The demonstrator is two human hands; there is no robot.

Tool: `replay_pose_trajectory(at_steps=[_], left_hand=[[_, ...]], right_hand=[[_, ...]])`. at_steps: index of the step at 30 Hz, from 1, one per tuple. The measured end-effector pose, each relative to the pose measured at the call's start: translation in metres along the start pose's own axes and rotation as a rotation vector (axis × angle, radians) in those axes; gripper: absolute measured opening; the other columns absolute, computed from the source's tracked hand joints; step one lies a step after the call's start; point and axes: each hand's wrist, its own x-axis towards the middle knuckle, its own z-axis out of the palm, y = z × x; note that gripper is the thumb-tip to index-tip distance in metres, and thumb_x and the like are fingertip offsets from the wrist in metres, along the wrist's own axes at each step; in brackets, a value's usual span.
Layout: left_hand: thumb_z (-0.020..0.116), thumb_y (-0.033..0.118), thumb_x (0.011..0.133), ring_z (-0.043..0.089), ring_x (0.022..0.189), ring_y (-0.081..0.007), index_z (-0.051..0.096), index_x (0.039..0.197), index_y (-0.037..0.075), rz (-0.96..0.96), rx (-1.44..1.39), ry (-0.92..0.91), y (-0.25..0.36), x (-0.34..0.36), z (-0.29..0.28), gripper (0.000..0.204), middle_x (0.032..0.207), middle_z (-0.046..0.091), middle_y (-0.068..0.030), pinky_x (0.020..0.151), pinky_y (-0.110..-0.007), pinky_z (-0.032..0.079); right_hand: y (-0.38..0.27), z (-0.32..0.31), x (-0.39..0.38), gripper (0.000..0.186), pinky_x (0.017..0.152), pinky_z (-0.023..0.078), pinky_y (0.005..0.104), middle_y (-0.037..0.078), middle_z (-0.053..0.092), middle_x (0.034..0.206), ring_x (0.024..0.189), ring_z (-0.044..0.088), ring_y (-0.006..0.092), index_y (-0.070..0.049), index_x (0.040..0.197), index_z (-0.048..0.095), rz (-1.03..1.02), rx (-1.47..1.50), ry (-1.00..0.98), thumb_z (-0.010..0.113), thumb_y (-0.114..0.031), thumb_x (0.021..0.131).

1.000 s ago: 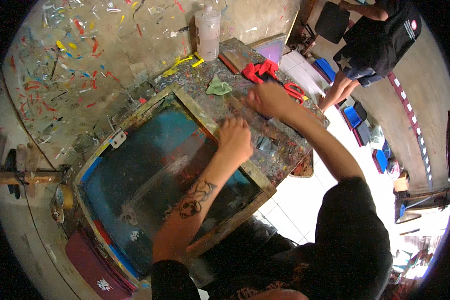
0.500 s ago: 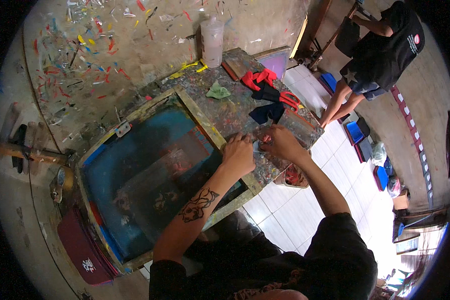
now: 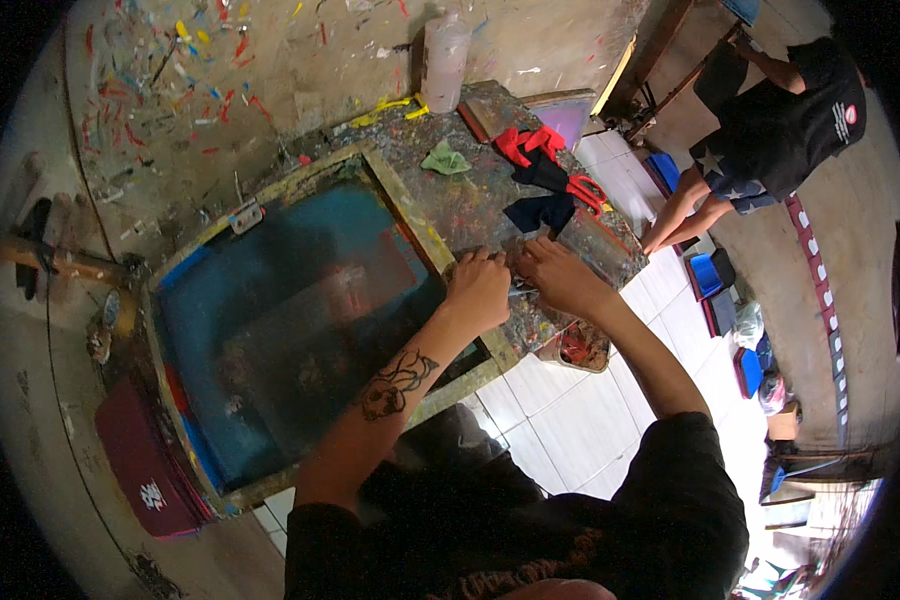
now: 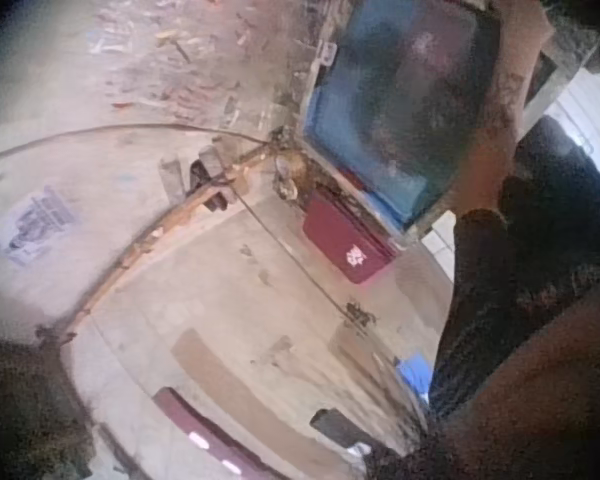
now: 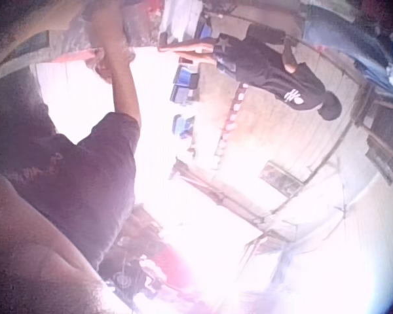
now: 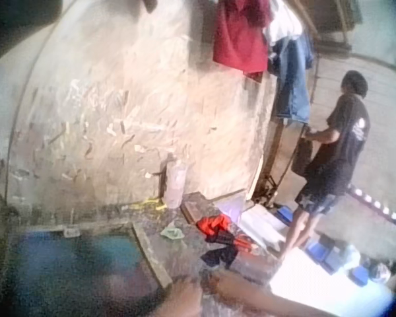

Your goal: The person cleans a plastic sheet with a cloth and liquid, prepares ink in a container, and secures the sheet onto a screen printing frame.

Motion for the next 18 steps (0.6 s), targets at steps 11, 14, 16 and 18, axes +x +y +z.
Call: replay_pose_trajectory(at_steps=[11,14,16,18], left_hand=[[0.072,0.017,0.078,0.057,0.121,-0.0336,0.067,0.116,-0.005,0.009,0.067,-0.057,0.020,0.004,0.015,0.044,0.124,0.066,-0.0172,0.100,-0.045,0.046],[0.071,0.019,0.077,0.055,0.125,-0.0349,0.062,0.128,-0.009,0.018,0.083,-0.170,0.030,0.004,0.014,0.059,0.130,0.065,-0.0175,0.101,-0.046,0.046],[0.071,0.020,0.078,0.054,0.126,-0.0356,0.062,0.128,-0.009,0.025,0.080,-0.137,0.037,-0.002,0.015,0.058,0.130,0.065,-0.0168,0.101,-0.046,0.045],[0.071,0.021,0.079,0.053,0.127,-0.0365,0.063,0.128,-0.008,0.029,0.067,-0.051,0.041,-0.008,0.019,0.057,0.130,0.065,-0.0163,0.102,-0.047,0.044]], right_hand=[[0.062,-0.064,-0.044,0.015,0.074,0.060,0.0307,0.010,0.069,0.096,0.086,0.069,0.0166,0.004,0.108,0.062,0.496,1.150,0.101,0.066,0.002,0.093],[0.063,-0.047,-0.045,0.020,0.078,0.064,0.0349,0.012,0.070,0.097,0.089,0.070,0.0186,0.006,0.112,0.063,0.525,1.248,-0.024,0.068,0.000,0.094],[0.063,-0.033,-0.041,0.022,0.080,0.065,0.0378,0.013,0.070,0.098,0.090,0.071,0.0203,0.007,0.114,0.063,0.536,1.314,-0.084,0.069,-0.001,0.094],[0.063,-0.020,-0.036,0.021,0.081,0.065,0.0403,0.015,0.069,0.100,0.091,0.071,0.0230,0.008,0.113,0.063,0.554,1.392,-0.120,0.068,0.000,0.094]])
